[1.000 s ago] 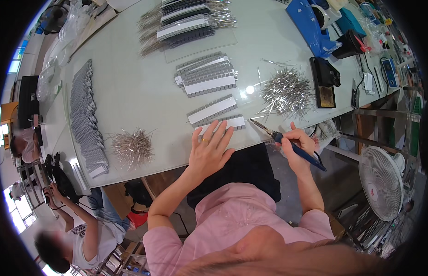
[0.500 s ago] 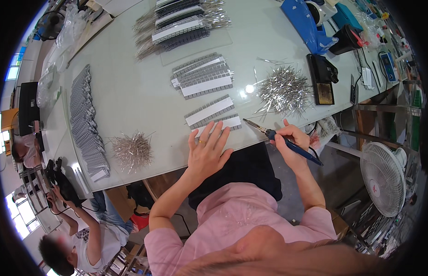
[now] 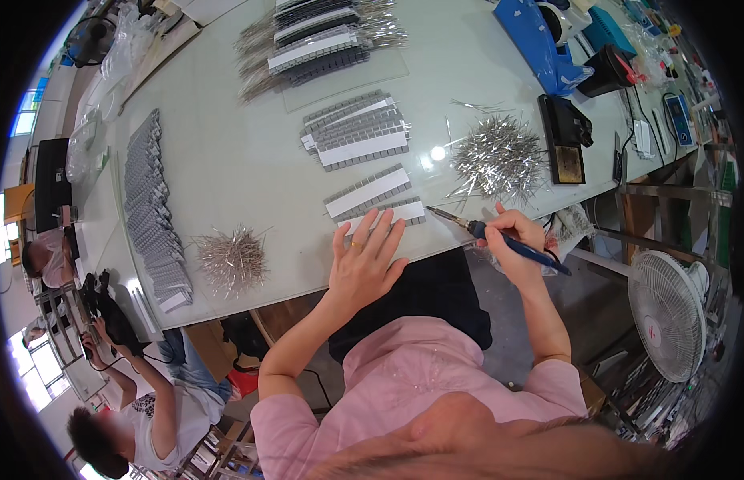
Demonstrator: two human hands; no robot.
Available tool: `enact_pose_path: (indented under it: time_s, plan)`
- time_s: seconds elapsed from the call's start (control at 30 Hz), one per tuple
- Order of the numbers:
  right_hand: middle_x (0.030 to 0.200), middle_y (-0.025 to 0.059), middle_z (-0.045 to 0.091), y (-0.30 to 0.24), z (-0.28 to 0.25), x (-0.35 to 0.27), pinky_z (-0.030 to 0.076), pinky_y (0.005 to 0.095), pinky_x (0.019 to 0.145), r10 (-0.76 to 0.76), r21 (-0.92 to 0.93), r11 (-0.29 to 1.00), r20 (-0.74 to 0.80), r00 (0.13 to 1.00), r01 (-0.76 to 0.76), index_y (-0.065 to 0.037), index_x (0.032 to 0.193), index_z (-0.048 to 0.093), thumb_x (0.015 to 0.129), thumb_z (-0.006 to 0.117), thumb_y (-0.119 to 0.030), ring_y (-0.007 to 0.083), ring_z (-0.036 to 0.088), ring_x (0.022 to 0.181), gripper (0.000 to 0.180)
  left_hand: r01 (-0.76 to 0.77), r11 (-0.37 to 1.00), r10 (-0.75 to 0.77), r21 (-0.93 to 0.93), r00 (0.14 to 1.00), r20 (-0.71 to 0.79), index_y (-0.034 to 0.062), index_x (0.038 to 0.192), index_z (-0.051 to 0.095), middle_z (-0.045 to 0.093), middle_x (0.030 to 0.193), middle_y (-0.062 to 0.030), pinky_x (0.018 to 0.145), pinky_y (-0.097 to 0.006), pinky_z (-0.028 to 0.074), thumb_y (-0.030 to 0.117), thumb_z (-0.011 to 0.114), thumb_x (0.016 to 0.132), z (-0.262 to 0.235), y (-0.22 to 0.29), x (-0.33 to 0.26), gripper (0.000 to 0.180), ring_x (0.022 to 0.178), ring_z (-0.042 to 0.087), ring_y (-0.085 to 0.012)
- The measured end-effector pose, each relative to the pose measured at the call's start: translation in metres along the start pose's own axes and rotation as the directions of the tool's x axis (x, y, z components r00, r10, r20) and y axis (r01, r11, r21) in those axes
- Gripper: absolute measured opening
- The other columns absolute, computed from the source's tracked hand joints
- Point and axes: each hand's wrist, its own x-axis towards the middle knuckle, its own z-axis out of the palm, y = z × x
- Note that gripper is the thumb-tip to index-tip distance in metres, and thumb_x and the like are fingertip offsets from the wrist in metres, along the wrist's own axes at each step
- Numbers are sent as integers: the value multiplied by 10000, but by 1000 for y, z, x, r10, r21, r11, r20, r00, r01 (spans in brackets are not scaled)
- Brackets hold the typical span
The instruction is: Soldering small wires onto metal electronic components at a factory workbench.
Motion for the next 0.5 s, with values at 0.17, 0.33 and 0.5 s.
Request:
enact_pose_path:
  time_s: [0.17, 0.33, 0.5]
  plan:
    - [705, 94, 629, -27, 19, -2, 543, 478, 932, -459, -435, 781, 88, 884, 448, -26, 823, 634, 713, 750, -2, 264, 650, 643, 161, -7, 1000, 7, 0, 1000, -6, 126, 1371, 549, 462, 1475, -81, 1098, -505, 225, 334, 689, 839, -1, -2, 1, 588, 1364, 418, -251]
    - [713, 92, 637, -32, 23, -3, 499, 480, 998, -349, -400, 855, 30, 937, 331, -46, 821, 639, 740, 738, -13, 241, 646, 635, 133, 76, 997, -77, -22, 995, -55, 143, 1381, 547, 450, 1484, -95, 1100, -507, 210, 347, 673, 851, -11, -5, -12, 583, 1372, 412, -250]
    - [834, 55, 558, -6, 4, -28, 304, 486, 1170, -268, -214, 948, -127, 955, 237, 4, 896, 556, 863, 572, 36, 127, 631, 667, 49, 438, 889, -384, 133, 871, -305, 78, 1349, 558, 474, 1437, -123, 1083, -531, 235, 314, 672, 853, -30, -53, -50, 560, 1343, 420, -297]
